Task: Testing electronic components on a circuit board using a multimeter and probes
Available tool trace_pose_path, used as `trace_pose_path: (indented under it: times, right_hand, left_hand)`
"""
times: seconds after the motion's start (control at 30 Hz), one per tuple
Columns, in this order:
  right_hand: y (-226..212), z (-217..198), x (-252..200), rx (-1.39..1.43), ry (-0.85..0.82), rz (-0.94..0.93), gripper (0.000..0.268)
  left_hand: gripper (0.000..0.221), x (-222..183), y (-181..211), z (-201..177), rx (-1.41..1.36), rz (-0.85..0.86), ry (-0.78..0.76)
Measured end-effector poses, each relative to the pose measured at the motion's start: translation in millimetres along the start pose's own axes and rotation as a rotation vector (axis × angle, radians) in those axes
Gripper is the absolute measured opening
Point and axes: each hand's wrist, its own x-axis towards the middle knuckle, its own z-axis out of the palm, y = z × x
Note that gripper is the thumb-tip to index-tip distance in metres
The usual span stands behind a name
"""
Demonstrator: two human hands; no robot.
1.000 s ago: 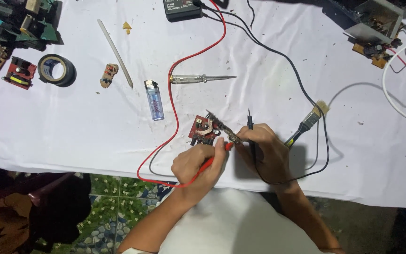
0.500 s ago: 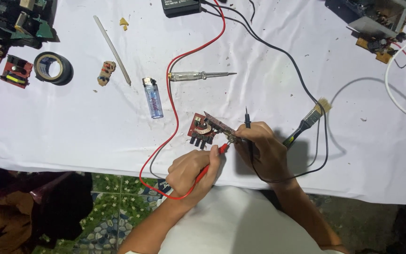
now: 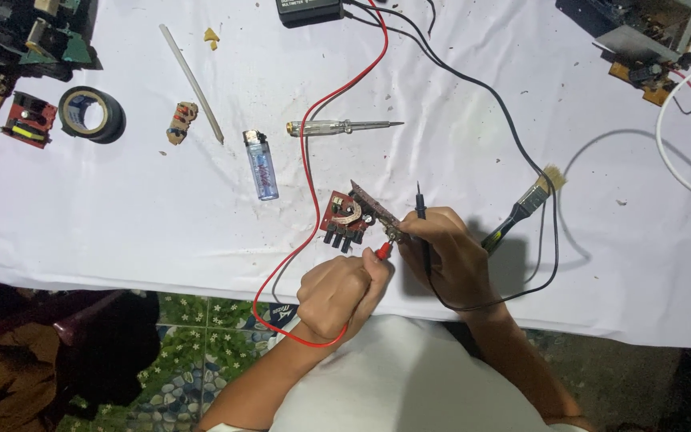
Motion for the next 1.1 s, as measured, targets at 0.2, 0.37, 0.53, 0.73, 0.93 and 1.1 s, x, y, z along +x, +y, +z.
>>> trace_pose_path:
  times: [0.2, 0.37, 0.53, 0.73, 0.93, 1.1]
  right_hand:
    - [-10.2, -14.5, 13.5, -0.017, -0.013, -0.009, 0.037]
    - [-16.0, -26.4, -0.2, 0.095, -0.059, 0.089, 0.051]
    - [-33.1, -19.2, -17.2, 0.082, 0.009, 0.153, 0.035]
    - [-57.0, -23.9, -55.7, 0.136, -0.164, 0.59, 0.039]
    - [-58.4, -16.8, -44.9, -0.059, -0.085, 0.363, 0.021]
    - [-52.3, -16.7, -44.1, -0.062, -0.067, 0.141, 0.022]
  left_hand:
    - [0.046, 6.0, -4.0, 0.7, 0.111, -0.01, -0.031]
    - [0.045, 0.5, -2.8, 2.1, 0.103, -0.073, -0.017]
    - [0.042, -1.1, -2.6, 4.4, 0.027, -0.143, -0.009]
    - [0.053, -5.2, -2.1, 15.9, 0.131, -0.102, 0.094]
    - [0.052, -2.4, -1.0, 15.7, 0.115, -0.101, 0.085]
    - [0.054, -2.5, -1.9, 16.7, 0.121, -0.105, 0.102]
